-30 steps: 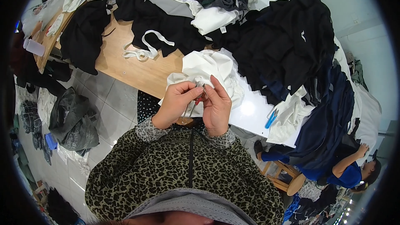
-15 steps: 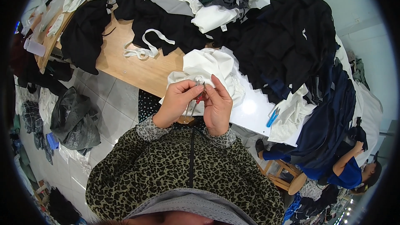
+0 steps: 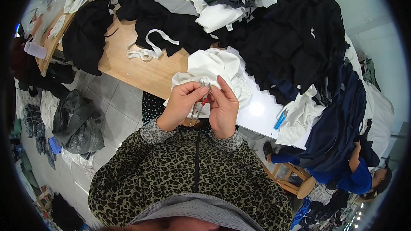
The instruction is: The recorder is using thread snips to trim loose threads from a white garment at a textile manufacturing workbench.
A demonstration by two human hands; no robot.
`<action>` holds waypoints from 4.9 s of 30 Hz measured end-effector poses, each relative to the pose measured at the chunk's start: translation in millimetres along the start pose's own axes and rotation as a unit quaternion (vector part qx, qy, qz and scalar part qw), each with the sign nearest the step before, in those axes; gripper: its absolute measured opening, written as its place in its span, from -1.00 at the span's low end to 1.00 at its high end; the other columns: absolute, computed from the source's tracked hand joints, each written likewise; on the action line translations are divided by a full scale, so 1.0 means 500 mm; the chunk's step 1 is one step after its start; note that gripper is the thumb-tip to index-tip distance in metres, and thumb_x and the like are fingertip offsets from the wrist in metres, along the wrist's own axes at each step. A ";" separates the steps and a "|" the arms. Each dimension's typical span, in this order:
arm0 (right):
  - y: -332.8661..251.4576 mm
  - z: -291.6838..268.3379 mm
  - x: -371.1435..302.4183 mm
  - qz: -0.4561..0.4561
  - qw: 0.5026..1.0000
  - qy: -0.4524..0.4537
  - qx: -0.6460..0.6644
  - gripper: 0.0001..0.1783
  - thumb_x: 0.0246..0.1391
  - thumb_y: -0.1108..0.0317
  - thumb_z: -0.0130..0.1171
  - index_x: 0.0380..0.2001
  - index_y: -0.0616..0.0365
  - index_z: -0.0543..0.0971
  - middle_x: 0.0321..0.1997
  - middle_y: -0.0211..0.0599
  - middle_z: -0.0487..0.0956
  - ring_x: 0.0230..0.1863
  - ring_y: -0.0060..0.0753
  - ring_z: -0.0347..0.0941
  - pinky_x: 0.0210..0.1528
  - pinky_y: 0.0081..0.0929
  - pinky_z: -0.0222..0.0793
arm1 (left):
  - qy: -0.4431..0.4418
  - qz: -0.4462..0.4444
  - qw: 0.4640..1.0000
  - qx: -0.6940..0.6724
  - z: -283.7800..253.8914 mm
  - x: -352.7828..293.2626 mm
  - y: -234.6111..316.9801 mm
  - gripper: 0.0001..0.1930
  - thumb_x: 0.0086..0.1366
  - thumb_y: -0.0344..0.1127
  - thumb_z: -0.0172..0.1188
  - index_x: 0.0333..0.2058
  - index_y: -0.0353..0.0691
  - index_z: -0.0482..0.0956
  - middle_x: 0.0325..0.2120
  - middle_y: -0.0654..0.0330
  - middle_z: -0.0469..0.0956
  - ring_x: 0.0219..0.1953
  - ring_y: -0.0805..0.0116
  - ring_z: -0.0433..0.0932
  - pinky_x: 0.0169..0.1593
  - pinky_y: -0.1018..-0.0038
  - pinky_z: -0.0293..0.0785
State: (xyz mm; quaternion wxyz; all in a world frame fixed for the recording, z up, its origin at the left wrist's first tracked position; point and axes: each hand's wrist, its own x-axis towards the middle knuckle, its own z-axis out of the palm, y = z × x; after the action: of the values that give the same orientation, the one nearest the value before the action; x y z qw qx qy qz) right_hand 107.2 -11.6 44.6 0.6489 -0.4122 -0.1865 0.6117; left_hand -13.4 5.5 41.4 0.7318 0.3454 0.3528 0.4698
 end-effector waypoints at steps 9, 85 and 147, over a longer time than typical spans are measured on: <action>0.000 -0.001 0.002 0.003 1.000 0.008 -0.002 -0.58 0.07 0.55 0.02 0.05 0.31 0.33 -0.11 -0.15 0.48 -0.16 -0.40 0.44 -0.21 -0.48 0.41 | 0.007 0.011 0.998 -0.060 -0.001 0.002 -0.010 -0.83 0.27 -0.34 0.06 -0.32 -0.34 0.51 -0.48 0.31 0.51 -0.45 0.64 0.42 -0.36 0.71 0.36; -0.008 -0.037 0.009 -0.078 0.993 0.044 -0.078 -0.80 0.01 0.58 0.12 -0.23 0.36 0.53 -0.41 -0.45 0.45 -0.54 -0.71 0.24 -0.49 -0.79 0.16 | 0.001 0.292 0.903 0.316 0.005 0.040 -0.021 -0.93 0.07 -0.50 0.21 -0.42 -0.34 0.55 -0.44 0.22 0.45 -0.47 0.47 0.44 -0.42 0.62 0.34; -0.026 -0.066 0.009 0.102 0.994 -0.028 -0.014 -0.82 0.11 0.45 0.03 -0.21 0.27 0.47 -0.30 -0.31 0.54 -0.30 -0.54 0.47 -0.24 -0.55 0.45 | 0.031 -0.039 0.990 0.134 -0.020 0.029 -0.014 -0.79 0.18 -0.26 0.19 -0.31 -0.30 0.51 -0.59 0.45 0.38 -0.60 0.74 0.22 -0.56 0.79 0.12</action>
State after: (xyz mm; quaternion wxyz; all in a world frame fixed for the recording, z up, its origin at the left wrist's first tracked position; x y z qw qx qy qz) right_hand 140.9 -16.4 33.8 0.5720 -0.4206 -0.1703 0.6833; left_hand -14.5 18.5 27.7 0.6852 0.4118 0.4482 0.4000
